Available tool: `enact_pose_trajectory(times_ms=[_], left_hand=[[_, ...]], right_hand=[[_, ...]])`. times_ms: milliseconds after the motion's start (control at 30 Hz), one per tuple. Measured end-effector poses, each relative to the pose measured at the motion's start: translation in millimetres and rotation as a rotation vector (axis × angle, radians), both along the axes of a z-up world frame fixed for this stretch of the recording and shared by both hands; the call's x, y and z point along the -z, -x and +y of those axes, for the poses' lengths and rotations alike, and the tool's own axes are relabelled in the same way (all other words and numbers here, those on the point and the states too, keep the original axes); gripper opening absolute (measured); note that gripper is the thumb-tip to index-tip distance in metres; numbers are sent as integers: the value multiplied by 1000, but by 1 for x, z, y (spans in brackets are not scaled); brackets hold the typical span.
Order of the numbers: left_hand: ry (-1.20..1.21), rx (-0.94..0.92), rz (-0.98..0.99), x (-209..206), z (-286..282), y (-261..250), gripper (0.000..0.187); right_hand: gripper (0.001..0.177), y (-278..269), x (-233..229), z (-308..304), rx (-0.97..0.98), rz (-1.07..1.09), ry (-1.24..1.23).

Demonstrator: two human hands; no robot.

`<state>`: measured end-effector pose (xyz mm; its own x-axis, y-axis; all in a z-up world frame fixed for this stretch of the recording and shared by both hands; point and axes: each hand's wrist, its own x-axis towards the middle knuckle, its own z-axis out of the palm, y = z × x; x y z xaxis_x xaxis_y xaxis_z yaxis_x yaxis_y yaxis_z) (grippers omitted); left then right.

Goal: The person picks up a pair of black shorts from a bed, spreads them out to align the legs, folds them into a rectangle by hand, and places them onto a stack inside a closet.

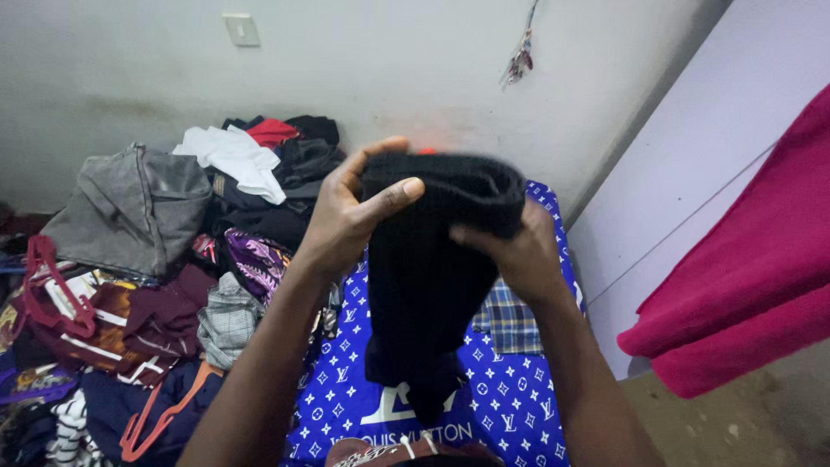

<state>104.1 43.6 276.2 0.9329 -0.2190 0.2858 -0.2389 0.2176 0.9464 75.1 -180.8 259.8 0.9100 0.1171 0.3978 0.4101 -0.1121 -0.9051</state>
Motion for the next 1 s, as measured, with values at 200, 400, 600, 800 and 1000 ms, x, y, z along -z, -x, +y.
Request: enact_pose_trajectory(times_ms=[200,400,600,800,1000], left_hand=[[-277,-31,-243,-23,2,-15,44],[-274,-201,-564,-117,16,-45,56],[-304,-227,-811,-171,26,-83,40],[-439,-323,-775,-167,35,-129,30],[-852,-442,-516,-171,32,-113,38]], right_hand=[[44,-25,-59,2,9,-285,-106],[28,-46,-148,-29,-74,-626,109],[8,-85,-198,-63,29,-836,264],[6,-86,-202,-94,19,-734,208],[5,-76,-189,-102,-44,-617,109]])
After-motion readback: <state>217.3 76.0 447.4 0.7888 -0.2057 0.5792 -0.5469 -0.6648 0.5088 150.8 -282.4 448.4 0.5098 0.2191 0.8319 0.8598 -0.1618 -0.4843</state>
